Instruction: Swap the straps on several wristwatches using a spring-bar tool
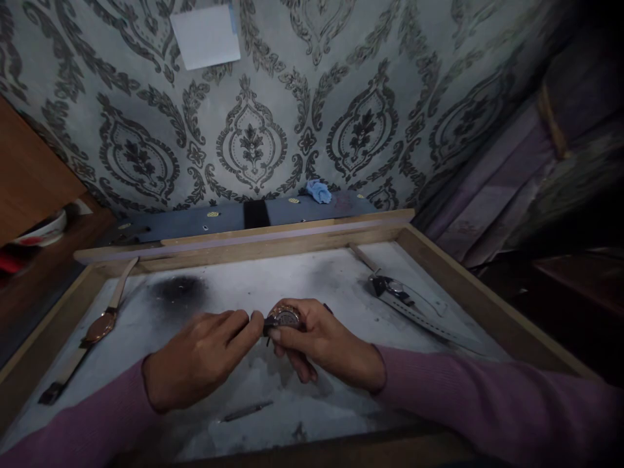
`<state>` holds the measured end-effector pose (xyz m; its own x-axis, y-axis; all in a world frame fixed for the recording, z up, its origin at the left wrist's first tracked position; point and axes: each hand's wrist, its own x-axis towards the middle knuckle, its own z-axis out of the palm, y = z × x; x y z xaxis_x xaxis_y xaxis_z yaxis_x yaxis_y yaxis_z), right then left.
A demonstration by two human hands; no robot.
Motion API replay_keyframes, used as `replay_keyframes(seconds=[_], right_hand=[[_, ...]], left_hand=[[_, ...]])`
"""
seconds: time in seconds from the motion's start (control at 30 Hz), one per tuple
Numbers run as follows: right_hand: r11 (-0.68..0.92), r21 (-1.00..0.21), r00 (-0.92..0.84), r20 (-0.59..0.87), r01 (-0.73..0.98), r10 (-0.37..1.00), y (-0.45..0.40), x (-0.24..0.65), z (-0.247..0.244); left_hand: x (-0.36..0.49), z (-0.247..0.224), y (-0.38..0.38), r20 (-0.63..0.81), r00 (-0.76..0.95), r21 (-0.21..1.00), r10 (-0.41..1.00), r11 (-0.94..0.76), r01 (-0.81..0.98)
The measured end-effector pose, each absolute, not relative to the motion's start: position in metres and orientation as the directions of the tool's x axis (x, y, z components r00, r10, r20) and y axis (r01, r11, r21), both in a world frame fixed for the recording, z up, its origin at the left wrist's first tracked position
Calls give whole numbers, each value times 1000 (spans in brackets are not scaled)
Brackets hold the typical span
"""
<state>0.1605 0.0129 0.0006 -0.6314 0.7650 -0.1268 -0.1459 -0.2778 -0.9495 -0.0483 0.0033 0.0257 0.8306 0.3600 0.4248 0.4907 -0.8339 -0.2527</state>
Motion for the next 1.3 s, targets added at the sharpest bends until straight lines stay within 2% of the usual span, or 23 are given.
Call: replay_keyframes(seconds=[0.37,0.5,0.9,0.97,1.13,1.3], right_hand=[[-302,-932,-631,-112,-202,767,10,158,1],[-304,-939,-625,-141,-162,768,10,158,2],[-302,-939,-629,-135,-166,766,12,160,3],[-304,-938,-628,-137,-165,766,12,161,4],[-291,-947,-634,-142,-136,760,13,161,3],[-274,-955,-632,-145,-111,761,13,160,3]], left_hand=[[-48,26,1,445,837,-264,318,-847,462],[-49,24,1,436,838,-258,328,-847,466],[-42,21,2,418,769,-40,484,-835,548],[-42,22,2,418,772,-66,478,-832,551],[-43,28,0,431,816,-259,385,-813,521],[-43,35,0,399,839,-309,370,-808,503]])
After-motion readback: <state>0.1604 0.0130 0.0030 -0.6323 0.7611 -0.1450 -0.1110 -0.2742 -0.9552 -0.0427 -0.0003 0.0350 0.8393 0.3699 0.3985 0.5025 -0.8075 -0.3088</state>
